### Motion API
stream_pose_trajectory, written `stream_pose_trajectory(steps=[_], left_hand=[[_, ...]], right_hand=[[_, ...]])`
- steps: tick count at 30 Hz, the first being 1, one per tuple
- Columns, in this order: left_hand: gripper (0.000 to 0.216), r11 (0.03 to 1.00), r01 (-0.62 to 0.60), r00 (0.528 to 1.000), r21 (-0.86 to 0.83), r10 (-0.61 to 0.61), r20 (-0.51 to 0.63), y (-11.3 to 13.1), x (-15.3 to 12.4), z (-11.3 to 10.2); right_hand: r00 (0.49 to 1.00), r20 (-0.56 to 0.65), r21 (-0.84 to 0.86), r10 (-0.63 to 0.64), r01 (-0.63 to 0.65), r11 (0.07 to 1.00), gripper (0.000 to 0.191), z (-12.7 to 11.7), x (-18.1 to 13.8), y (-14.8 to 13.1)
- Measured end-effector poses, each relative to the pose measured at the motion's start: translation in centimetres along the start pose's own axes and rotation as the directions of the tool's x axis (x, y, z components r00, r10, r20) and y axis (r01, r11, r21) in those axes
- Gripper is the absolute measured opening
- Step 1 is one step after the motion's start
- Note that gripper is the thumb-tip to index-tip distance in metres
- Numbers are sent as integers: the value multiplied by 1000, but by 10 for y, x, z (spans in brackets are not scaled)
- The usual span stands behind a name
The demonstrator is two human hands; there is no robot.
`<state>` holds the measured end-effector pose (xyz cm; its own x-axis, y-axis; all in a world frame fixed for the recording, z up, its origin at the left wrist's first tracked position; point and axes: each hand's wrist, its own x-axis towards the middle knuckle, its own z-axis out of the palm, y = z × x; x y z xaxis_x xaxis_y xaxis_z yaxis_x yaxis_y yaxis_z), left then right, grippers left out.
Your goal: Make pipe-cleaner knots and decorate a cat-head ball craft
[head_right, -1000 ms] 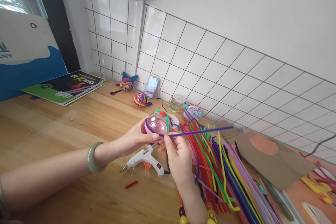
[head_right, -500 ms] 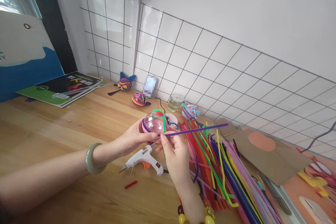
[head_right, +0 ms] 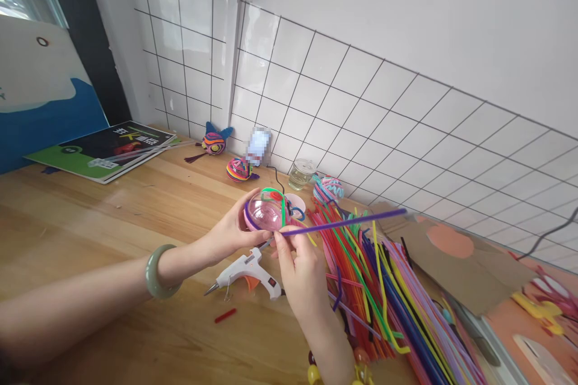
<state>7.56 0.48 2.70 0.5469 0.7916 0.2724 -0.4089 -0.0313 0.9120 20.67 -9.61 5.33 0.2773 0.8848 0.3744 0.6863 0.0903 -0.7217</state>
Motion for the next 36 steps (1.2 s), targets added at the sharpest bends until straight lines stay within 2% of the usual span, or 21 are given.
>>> stream_pose_trajectory(steps=[7,12,21,27,30,36], left_hand=[[93,999,18,1000,34,-18,11,1,2,1],[89,994,24,1000,105,-24,-1,-1,2,2],[86,950,-3,1000,313,10,-20,2,-1,3],[74,927,-107,993,359,117,-8,-2,-1,2],[71,923,-88,995,375,98,-8,1,-2,3],[82,875,-18,999,484,37,-29,13,-6,5]], right_hand=[[983,38,-281,-180,184,942,21,-5,1,0],[972,104,-393,-213,236,889,24,-4,1,2],[970,150,-495,-193,242,834,28,-3,-1,4],[960,116,-578,-257,275,768,29,-5,-1,3],[954,115,-616,-276,287,734,33,-6,-2,4],[930,112,-643,-351,337,688,40,-4,-1,2]])
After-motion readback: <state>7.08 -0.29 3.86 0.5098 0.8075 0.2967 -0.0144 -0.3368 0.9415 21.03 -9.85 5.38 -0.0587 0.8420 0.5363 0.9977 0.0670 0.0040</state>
